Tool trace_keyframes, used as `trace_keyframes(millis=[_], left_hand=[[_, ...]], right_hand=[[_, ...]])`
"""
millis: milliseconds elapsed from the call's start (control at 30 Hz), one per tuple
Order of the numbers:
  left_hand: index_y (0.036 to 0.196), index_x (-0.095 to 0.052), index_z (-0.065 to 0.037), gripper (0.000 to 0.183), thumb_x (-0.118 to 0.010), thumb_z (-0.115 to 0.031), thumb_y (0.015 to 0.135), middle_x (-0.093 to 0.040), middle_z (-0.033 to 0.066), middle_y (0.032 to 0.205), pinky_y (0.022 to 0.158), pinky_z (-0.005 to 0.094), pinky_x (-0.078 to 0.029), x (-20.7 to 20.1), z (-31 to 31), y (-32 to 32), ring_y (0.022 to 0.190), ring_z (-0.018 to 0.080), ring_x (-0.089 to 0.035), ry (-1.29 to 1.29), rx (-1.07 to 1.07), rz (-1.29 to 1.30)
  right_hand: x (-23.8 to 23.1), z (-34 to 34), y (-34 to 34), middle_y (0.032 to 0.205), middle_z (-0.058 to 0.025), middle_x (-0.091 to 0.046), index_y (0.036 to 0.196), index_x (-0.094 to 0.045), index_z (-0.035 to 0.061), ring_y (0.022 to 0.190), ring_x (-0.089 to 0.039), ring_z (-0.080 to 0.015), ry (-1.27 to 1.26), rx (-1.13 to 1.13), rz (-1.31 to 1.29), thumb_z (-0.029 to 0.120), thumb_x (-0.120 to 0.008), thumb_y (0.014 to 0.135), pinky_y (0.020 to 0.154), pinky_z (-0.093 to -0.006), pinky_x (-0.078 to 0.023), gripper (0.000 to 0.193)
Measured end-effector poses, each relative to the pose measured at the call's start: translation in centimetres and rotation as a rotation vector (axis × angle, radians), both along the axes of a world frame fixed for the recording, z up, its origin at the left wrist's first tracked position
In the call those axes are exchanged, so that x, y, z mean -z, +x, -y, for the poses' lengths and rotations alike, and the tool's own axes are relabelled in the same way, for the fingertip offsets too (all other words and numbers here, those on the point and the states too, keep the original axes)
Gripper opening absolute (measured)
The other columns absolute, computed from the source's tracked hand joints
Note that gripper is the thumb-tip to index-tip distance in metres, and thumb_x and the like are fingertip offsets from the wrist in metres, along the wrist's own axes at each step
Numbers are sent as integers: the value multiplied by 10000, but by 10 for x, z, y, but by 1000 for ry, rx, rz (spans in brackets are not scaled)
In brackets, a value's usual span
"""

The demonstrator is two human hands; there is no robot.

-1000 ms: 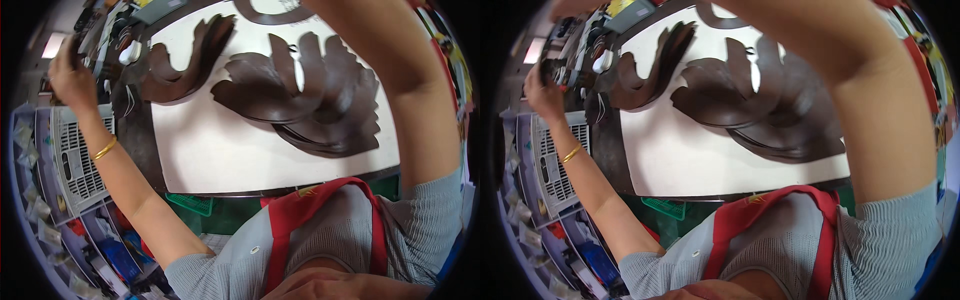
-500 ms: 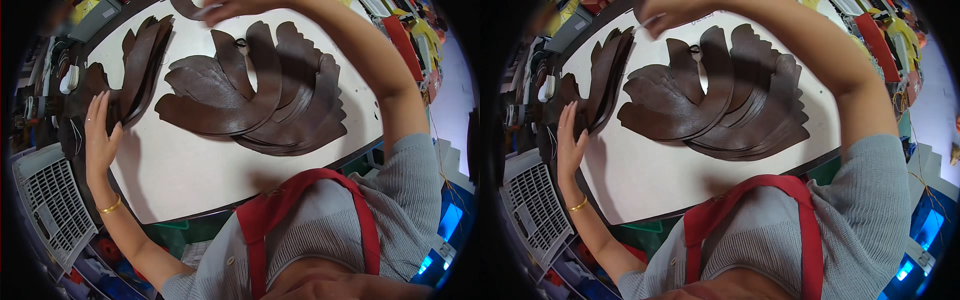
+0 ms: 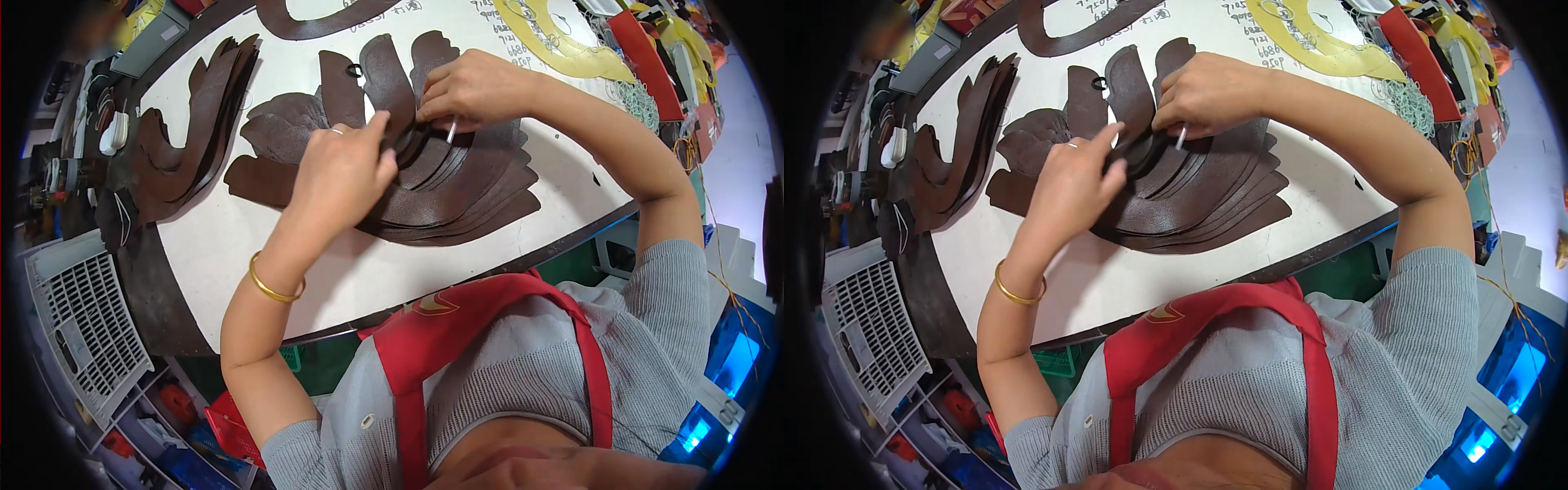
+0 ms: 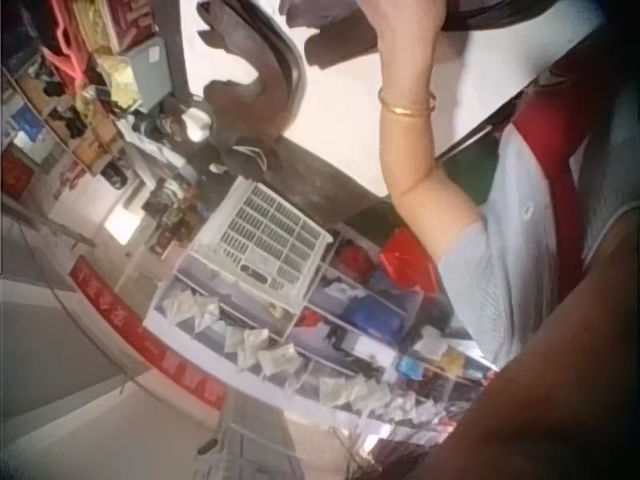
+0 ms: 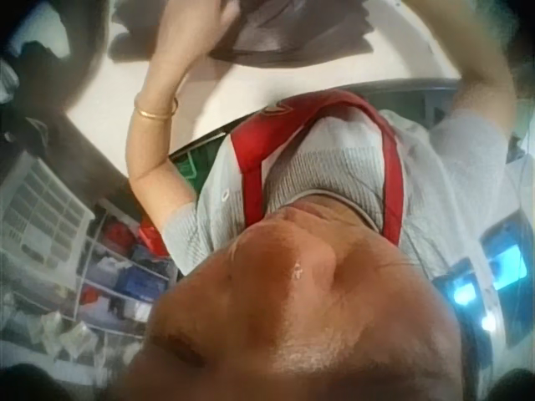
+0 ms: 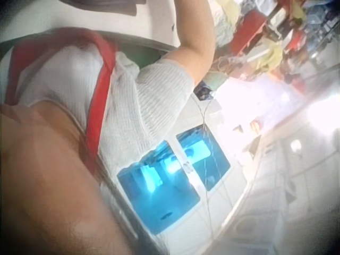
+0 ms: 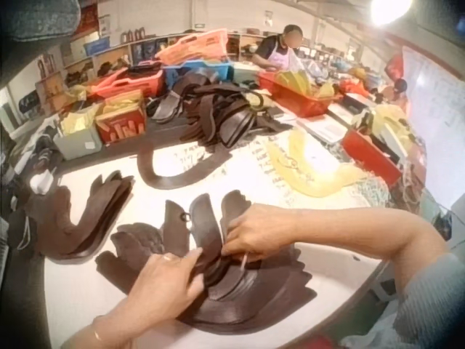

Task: Marking leather shoe components with a silver pen and bundling them together with an elastic band.

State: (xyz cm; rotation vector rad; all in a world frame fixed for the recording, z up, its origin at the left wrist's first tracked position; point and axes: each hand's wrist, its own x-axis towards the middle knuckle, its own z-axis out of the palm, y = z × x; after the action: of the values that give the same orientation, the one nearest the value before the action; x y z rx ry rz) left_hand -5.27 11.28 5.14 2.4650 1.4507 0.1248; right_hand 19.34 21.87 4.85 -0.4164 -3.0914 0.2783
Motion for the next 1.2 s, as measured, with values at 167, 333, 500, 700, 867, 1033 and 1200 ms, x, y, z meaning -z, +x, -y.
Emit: trace_keyframes(millis=[167,333,500,700,867,1033,1200], left_hand=[[1376,-558,-30,399,-499,-88,985,-719,210,1071,913,384,-505,-7,-20,-13,1040,320,-676,-342,-266,562],[1352,-580,-23,443,-651,-163,938,-663,240,1216,993,429,-487,-1,-11,-17,1163,391,-628,-140,162,579],[1544,-297,39,657,-619,-125,996,-449,237,1519,1202,421,-295,-50,-6,-72,1399,339,-461,-410,-33,1187],[1183,-646,81,350,-673,-201,979,-719,189,1077,913,303,-534,-137,-15,-169,994,235,-696,260,-559,1245],[1301,-631,-36,300,-583,-191,1049,-719,66,1032,880,315,-524,-137,-38,-263,926,185,-691,943,-485,81],[1346,-583,-42,502,-686,-6,855,-639,203,1165,952,437,-484,-18,-17,-267,1117,369,-594,457,-283,-302],[1502,-414,-17,774,-697,-397,890,-442,222,1479,1160,514,-279,21,0,-266,1396,398,-390,289,-203,-207]], right_hand=[[-29,2,-4,984,-39,-732,1093,-716,103,958,-687,-208,-17,-152,-44,111,-794,717,744,-373,-569,383],[-206,-3,-48,694,-64,-674,900,-747,46,582,-602,-101,-369,11,19,87,-631,894,469,-243,-455,123],[-218,26,-112,689,-44,-649,914,-745,65,554,-549,-78,-49,439,-36,144,-620,922,421,-236,-399,148],[-207,8,-171,749,-74,-687,971,-747,73,602,-609,-117,411,200,-107,195,-648,928,470,-254,-448,163],[-195,-39,-250,798,-99,-719,1019,-749,80,643,-659,-148,832,59,-238,238,-672,934,510,-270,-488,195],[-28,-62,-283,896,-65,-733,1089,-739,290,795,-731,-272,465,-34,-277,253,-582,919,631,-414,-577,234],[9,-60,-235,1040,6,-748,1100,-735,252,966,-709,-244,113,123,-364,301,-675,884,783,-405,-563,230]])
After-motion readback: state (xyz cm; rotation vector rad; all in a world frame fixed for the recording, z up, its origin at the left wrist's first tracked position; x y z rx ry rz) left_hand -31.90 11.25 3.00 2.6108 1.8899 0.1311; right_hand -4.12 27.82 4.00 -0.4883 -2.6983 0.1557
